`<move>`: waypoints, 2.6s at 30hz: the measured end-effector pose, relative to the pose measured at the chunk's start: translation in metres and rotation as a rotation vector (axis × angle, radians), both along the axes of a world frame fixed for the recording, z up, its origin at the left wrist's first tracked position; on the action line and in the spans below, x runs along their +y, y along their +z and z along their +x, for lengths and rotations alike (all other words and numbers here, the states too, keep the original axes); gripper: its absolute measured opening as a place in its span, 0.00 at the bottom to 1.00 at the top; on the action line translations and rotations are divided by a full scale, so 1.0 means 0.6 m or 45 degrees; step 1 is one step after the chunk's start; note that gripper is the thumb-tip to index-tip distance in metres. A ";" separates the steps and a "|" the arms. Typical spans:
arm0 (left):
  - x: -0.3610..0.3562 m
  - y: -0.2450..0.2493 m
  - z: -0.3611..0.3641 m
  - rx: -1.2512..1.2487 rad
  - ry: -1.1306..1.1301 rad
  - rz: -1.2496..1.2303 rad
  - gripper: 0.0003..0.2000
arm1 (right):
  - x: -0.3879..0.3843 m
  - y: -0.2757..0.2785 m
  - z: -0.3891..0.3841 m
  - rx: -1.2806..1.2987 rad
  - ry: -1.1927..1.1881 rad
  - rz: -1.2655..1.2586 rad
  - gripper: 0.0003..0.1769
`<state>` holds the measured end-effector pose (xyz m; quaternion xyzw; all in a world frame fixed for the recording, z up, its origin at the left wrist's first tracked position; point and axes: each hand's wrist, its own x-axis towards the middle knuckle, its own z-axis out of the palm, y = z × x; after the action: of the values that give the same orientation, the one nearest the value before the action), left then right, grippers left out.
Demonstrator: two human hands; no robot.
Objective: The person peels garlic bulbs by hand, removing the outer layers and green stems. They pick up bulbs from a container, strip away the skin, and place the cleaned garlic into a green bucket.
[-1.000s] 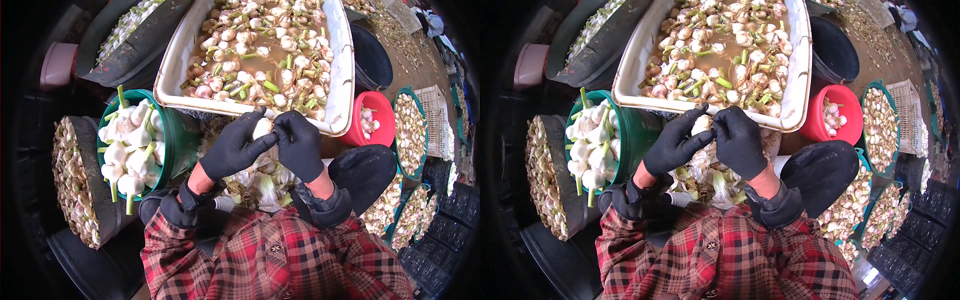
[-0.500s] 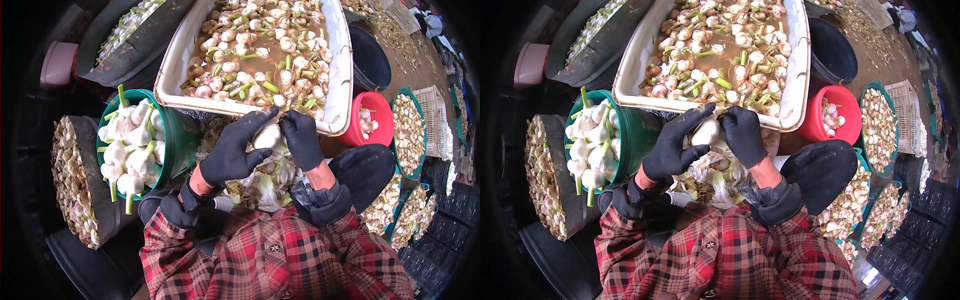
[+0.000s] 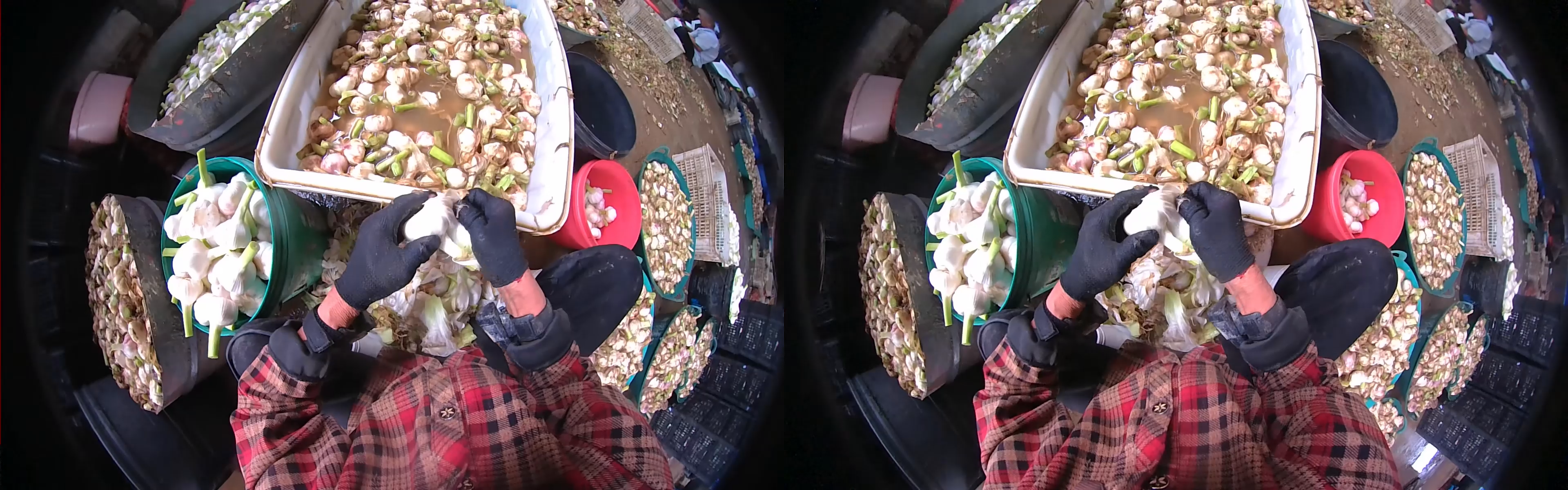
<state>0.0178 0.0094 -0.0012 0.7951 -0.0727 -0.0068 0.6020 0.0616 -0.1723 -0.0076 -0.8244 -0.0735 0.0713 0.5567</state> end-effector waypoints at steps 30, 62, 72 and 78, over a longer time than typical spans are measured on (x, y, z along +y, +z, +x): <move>0.041 0.014 -0.001 -0.419 -0.209 0.571 0.27 | -0.083 0.020 0.030 -0.309 -0.156 -0.229 0.01; -0.004 0.005 -0.009 0.261 -0.082 -0.445 0.14 | -0.001 -0.038 0.291 -0.160 0.578 -1.315 0.22; 0.001 0.022 0.005 0.400 0.261 -0.674 0.20 | 0.016 0.098 0.075 -0.222 0.701 -0.044 0.33; -0.001 0.015 0.000 0.136 0.430 -0.604 0.20 | 0.046 0.092 0.030 -0.324 0.358 0.077 0.22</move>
<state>0.0176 0.0091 0.0077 0.6317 0.0927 0.0689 0.7666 0.0798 -0.1445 0.0474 -0.7913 -0.2599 0.0414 0.5519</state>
